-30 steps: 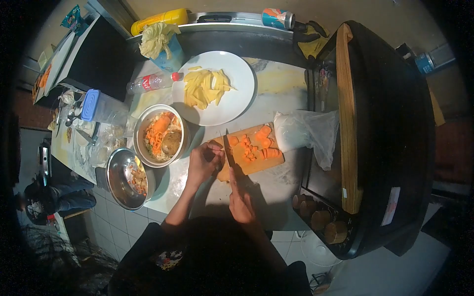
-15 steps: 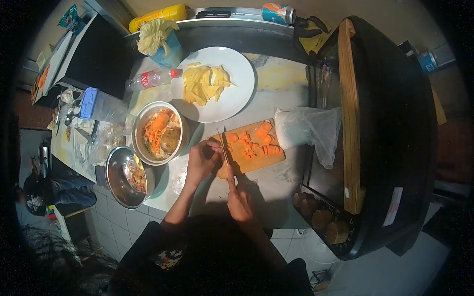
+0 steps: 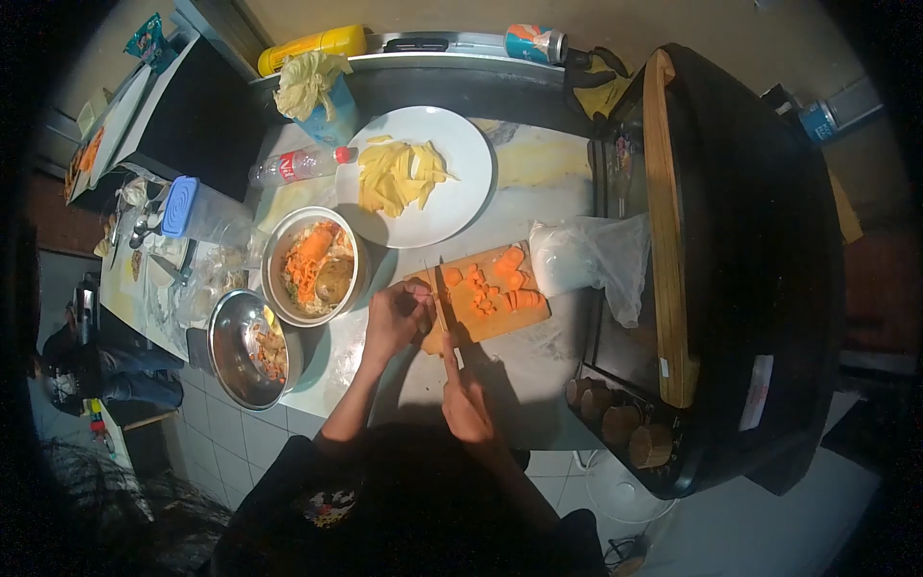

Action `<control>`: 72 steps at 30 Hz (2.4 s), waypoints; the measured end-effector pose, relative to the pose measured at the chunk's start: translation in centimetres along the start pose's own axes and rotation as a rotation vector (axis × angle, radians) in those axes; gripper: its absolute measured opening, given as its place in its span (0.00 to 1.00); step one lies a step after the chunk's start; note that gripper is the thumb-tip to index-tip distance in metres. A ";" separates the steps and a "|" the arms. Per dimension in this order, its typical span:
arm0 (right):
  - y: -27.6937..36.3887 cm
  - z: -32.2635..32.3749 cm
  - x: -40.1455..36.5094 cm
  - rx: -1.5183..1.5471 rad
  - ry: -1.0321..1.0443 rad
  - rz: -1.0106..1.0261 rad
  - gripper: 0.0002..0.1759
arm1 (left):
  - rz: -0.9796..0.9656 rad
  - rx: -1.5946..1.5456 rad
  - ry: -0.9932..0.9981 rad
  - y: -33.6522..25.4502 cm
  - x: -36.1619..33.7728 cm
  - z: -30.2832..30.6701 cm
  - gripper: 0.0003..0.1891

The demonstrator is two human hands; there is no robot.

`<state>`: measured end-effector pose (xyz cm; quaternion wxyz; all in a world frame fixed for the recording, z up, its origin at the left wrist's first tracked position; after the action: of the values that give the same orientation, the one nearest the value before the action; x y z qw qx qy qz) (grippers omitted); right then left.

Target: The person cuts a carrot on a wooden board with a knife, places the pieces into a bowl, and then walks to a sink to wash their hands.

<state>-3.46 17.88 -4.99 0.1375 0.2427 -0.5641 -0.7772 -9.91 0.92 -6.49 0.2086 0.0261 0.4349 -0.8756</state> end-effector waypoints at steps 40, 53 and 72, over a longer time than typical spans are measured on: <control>-0.8 0.9 0.1 0.071 -0.072 0.034 0.45 | -0.167 0.137 -0.100 -1.0 -0.7 -0.2 0.03; -0.8 0.6 0.2 0.067 -0.017 -0.081 0.45 | -0.188 0.137 -0.112 -1.1 -0.7 0.0 0.05; -0.7 0.4 0.1 -0.007 -0.039 -0.024 0.47 | -0.172 0.159 -0.113 -1.0 -0.7 -0.1 0.06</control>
<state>-3.68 18.36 -5.57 0.1180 0.2337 -0.5611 -0.7852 -9.67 1.78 -5.63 0.1543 -0.0439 0.3523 -0.9220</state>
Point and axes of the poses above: each hand's wrist, its own x-axis towards the middle knuckle, its own z-axis out of the back of the hand, y = z × x, the point moved 6 cm from there along x, towards the middle knuckle, and after that the axes turned 15 degrees about x, right-handed, at the moved point
